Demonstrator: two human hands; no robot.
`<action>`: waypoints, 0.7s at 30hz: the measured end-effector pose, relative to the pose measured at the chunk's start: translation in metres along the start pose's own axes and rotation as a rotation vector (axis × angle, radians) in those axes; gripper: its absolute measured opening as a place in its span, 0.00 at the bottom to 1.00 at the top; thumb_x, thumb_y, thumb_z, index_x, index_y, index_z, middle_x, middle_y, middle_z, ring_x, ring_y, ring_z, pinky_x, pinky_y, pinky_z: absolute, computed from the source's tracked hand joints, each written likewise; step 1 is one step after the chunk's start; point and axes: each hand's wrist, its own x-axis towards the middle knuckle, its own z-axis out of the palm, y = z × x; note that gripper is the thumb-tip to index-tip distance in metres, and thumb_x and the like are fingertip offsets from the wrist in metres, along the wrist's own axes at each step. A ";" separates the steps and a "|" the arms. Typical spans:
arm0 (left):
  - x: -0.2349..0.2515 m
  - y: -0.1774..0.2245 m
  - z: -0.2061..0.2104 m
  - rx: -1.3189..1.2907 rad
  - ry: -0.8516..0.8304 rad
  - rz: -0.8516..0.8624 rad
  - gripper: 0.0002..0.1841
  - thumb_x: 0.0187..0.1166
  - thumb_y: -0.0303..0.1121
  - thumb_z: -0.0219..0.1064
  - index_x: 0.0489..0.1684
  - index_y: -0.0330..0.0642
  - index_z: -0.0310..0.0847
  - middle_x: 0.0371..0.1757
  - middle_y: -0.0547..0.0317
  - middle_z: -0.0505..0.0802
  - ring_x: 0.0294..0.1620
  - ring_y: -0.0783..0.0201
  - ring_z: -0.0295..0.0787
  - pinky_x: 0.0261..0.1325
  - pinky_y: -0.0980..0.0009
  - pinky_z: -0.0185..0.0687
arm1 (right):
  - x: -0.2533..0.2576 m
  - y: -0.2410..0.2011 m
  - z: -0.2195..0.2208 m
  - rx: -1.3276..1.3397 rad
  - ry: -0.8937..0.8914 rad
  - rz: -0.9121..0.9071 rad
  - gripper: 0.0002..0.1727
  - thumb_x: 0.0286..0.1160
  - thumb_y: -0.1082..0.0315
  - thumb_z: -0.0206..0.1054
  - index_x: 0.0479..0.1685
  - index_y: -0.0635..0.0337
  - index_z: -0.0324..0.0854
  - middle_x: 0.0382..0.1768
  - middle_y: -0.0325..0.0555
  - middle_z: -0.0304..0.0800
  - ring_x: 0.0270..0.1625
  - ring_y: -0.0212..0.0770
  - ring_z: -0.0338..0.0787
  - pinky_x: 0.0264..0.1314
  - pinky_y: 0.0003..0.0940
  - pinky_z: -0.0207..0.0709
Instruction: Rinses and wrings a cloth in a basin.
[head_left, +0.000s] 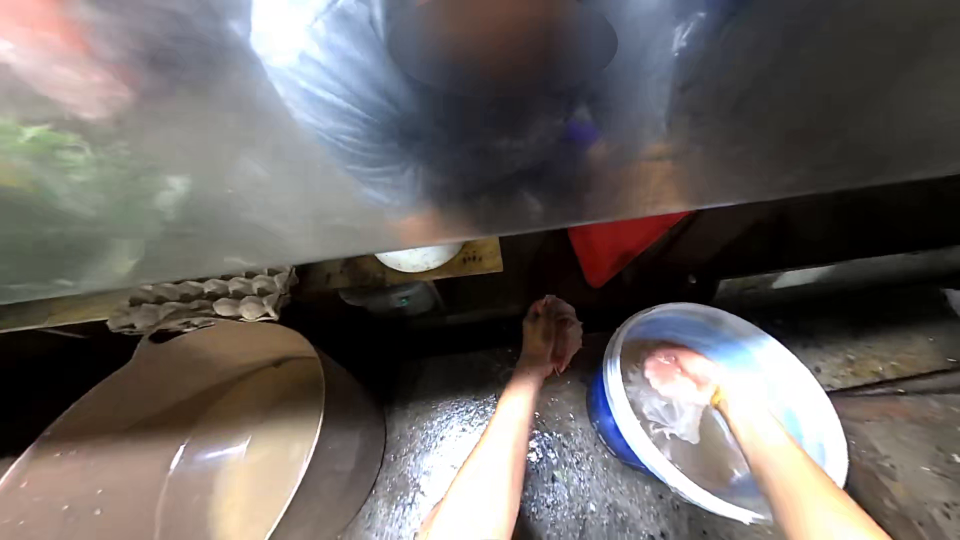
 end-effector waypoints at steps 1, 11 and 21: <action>0.003 -0.002 0.001 -0.039 -0.054 -0.022 0.19 0.95 0.41 0.51 0.71 0.37 0.73 0.34 0.54 0.91 0.25 0.65 0.87 0.29 0.68 0.87 | -0.014 -0.019 0.025 0.088 -0.039 -0.102 0.22 0.92 0.56 0.40 0.42 0.52 0.81 0.34 0.39 0.92 0.37 0.37 0.92 0.40 0.35 0.87; 0.007 -0.016 0.033 -0.246 -0.186 -0.026 0.13 0.89 0.25 0.52 0.65 0.35 0.76 0.40 0.54 0.91 0.35 0.65 0.88 0.40 0.68 0.86 | -0.033 -0.044 0.072 -0.285 0.581 -0.372 0.18 0.93 0.63 0.54 0.66 0.68 0.78 0.44 0.57 0.90 0.35 0.45 0.91 0.36 0.43 0.88; -0.009 0.031 -0.002 0.072 -0.089 0.208 0.08 0.78 0.24 0.69 0.49 0.30 0.80 0.35 0.56 0.88 0.31 0.68 0.86 0.37 0.71 0.87 | 0.031 0.032 -0.021 -0.259 0.296 0.182 0.22 0.94 0.57 0.43 0.61 0.65 0.76 0.46 0.54 0.86 0.44 0.45 0.87 0.49 0.44 0.83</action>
